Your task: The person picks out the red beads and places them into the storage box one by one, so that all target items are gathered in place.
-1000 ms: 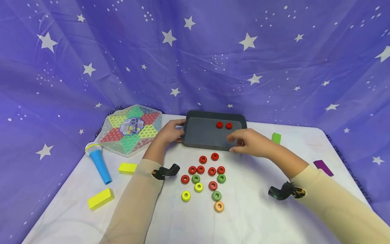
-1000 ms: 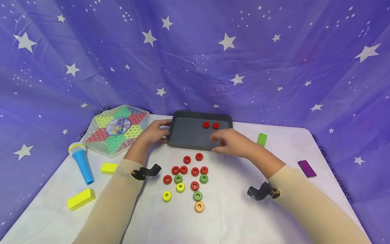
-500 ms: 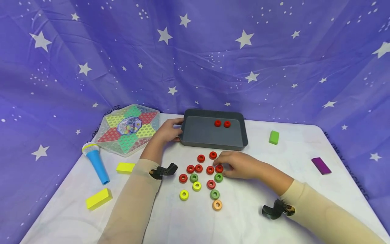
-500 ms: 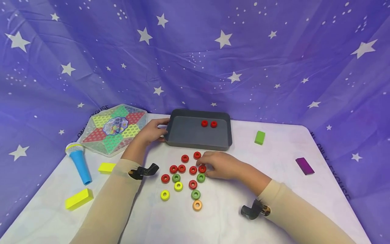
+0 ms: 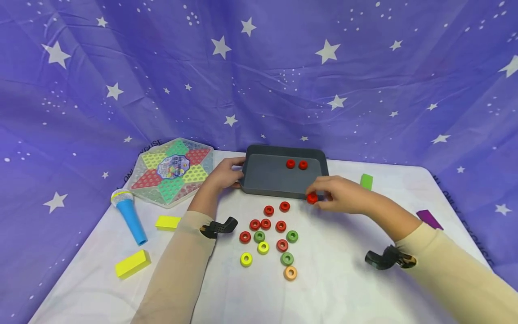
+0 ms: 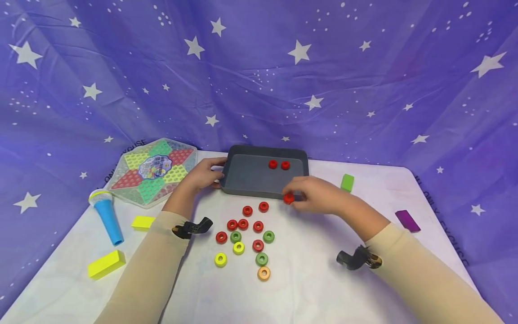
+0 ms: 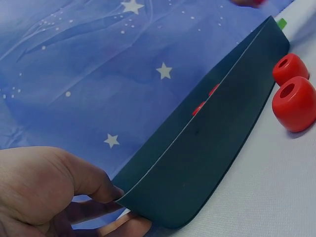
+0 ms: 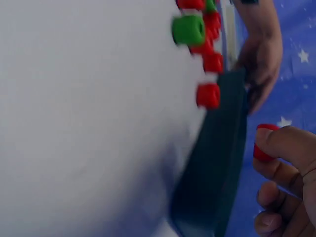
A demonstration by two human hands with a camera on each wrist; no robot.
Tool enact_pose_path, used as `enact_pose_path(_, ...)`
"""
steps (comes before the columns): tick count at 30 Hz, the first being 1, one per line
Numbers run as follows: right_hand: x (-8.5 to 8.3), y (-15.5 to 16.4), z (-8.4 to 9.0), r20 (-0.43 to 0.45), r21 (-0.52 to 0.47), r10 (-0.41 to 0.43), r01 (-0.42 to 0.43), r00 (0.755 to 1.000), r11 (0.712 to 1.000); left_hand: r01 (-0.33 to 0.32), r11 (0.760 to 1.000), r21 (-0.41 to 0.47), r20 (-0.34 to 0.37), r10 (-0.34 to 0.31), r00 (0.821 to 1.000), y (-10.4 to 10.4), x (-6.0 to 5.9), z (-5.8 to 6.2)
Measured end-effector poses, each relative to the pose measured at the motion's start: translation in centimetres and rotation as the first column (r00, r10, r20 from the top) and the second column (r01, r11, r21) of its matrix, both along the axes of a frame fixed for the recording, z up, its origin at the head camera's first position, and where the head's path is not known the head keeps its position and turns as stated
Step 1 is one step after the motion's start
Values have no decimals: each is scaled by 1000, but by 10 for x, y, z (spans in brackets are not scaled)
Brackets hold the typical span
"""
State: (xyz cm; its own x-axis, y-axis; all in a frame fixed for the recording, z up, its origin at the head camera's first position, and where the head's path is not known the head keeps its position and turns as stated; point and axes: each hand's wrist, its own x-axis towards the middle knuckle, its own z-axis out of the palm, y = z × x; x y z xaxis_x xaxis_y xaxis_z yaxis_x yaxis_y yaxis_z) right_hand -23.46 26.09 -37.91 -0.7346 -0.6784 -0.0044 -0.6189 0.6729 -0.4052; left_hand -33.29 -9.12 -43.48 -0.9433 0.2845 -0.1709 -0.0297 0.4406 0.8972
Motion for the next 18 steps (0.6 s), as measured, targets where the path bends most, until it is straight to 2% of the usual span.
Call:
enact_pose_path(3, -17, 11, 16, -12, 23, -45, 45, 999, 999, -1, 1000, -1, -1, 1, 1000, 0, 1, -1)
enact_pose_path(8, -51, 15, 37, -41, 72, -58, 61, 997, 996, -2, 1000, -6, -3, 2, 1000, -2, 1, -1)
enact_pose_path(12, -75, 3, 50, -72, 116, -36, 44, 997, 992, -5, 1000, -4, -2, 5, 1000, -3, 1, -1)
enact_pose_path(18, -96, -30, 59, -110, 191, 19, 2, 994, 982, 1, 1000, 15, 2, -1, 1000, -1, 3, 0)
